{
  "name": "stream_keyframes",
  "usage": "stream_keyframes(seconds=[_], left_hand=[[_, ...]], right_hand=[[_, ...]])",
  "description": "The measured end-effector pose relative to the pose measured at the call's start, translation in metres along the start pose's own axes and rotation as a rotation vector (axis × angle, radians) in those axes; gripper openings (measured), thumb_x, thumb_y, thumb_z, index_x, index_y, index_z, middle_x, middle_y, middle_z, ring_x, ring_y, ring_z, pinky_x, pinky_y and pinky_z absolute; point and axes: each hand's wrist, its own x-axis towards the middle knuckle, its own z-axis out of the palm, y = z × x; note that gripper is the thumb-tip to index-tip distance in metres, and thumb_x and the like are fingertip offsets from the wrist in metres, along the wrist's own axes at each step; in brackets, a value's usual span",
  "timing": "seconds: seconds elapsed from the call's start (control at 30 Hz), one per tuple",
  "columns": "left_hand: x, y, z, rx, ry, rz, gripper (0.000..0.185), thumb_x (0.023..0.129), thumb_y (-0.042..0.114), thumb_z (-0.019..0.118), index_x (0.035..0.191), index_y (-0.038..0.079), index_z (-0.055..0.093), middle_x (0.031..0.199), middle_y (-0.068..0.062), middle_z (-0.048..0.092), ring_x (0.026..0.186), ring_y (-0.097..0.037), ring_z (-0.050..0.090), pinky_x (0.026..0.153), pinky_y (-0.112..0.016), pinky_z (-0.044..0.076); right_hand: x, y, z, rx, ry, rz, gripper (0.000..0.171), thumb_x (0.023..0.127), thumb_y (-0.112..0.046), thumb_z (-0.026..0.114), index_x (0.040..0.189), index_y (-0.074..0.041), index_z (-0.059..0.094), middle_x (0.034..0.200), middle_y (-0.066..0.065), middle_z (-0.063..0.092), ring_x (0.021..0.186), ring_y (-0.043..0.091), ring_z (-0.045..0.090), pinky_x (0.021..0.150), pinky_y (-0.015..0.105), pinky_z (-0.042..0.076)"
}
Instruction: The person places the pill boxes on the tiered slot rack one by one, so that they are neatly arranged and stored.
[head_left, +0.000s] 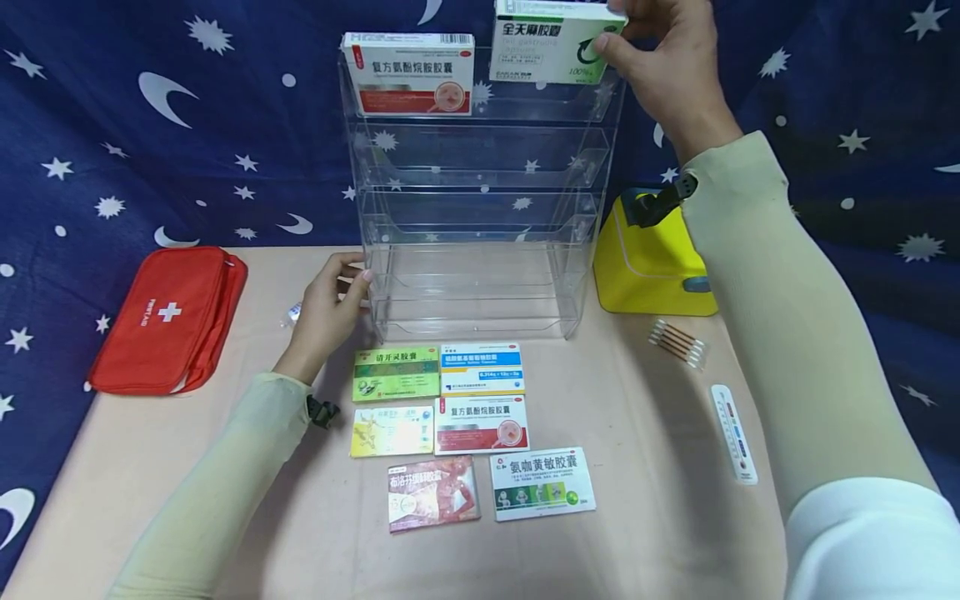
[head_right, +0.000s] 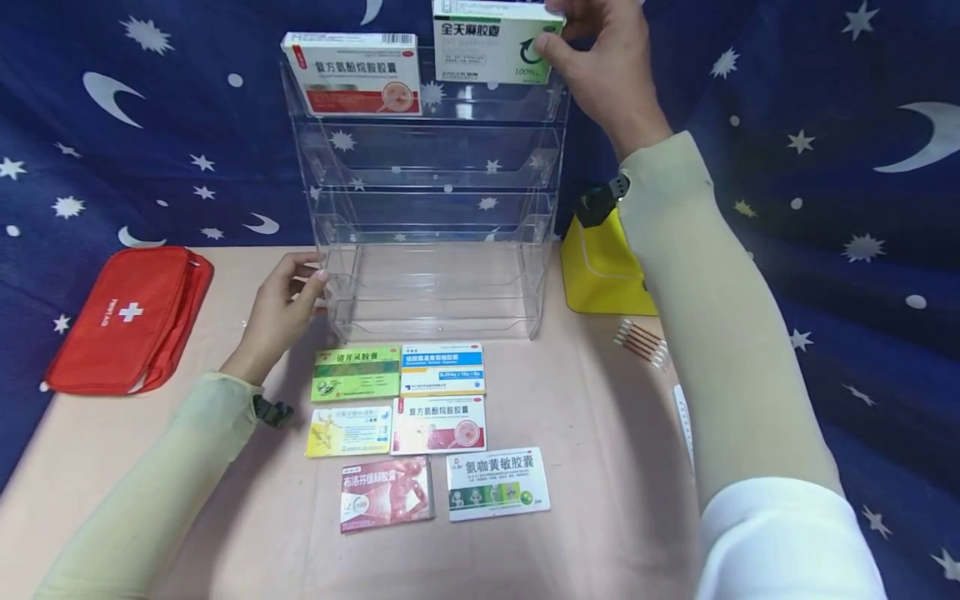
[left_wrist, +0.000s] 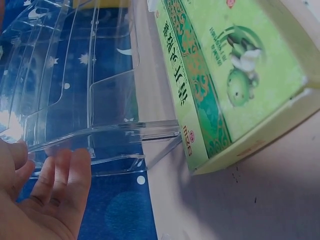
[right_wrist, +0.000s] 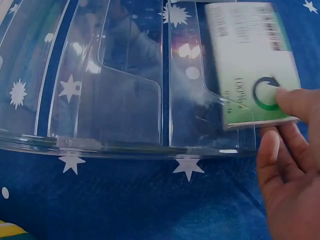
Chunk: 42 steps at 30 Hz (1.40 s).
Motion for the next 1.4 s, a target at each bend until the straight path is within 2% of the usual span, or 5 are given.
stream_keyframes(seconds=[0.3,0.67,1.17,1.3,1.4], left_hand=[[-0.001,0.002,0.001,-0.007,-0.005,-0.014,0.04,0.107,0.029,0.053,0.141,0.008,0.052,0.117,-0.014,0.058,0.092,-0.025,0.06,0.074,-0.035,0.064],[-0.002,0.001,0.0,-0.008,-0.005,-0.008,0.04,0.107,0.03,0.054,0.141,0.009,0.052,0.116,-0.013,0.059,0.092,-0.024,0.06,0.074,-0.038,0.065],[-0.002,0.001,0.0,-0.007,-0.009,-0.006,0.042,0.107,0.033,0.054,0.141,0.009,0.052,0.117,-0.013,0.059,0.092,-0.024,0.06,0.074,-0.034,0.064],[-0.002,0.001,0.0,-0.004,-0.01,-0.012,0.042,0.107,0.033,0.054,0.141,0.009,0.051,0.117,-0.012,0.059,0.093,-0.024,0.059,0.073,-0.032,0.064],[-0.002,0.001,0.001,-0.006,-0.007,-0.011,0.041,0.107,0.032,0.054,0.141,0.009,0.052,0.117,-0.013,0.059,0.092,-0.025,0.059,0.073,-0.033,0.064]], right_hand=[[0.0,0.006,-0.001,-0.082,-0.06,0.036,0.031,0.099,-0.02,0.068,0.13,-0.021,0.068,0.133,-0.003,0.058,0.109,0.008,0.053,0.11,0.018,0.04],[-0.002,0.012,-0.001,-0.108,-0.039,0.023,0.028,0.099,-0.019,0.068,0.127,-0.019,0.07,0.13,-0.001,0.059,0.109,0.007,0.05,0.109,0.019,0.04],[-0.002,0.015,0.001,-0.11,-0.06,0.033,0.027,0.1,-0.02,0.066,0.127,-0.019,0.07,0.127,-0.002,0.06,0.109,0.007,0.049,0.109,0.019,0.041],[-0.005,0.017,-0.001,-0.103,-0.043,0.054,0.027,0.101,-0.022,0.066,0.127,-0.02,0.069,0.124,-0.003,0.059,0.112,0.006,0.047,0.11,0.019,0.04],[-0.015,0.018,-0.004,-0.112,0.008,0.007,0.026,0.101,-0.024,0.065,0.126,-0.02,0.069,0.118,-0.011,0.056,0.112,0.004,0.046,0.106,0.016,0.038]])
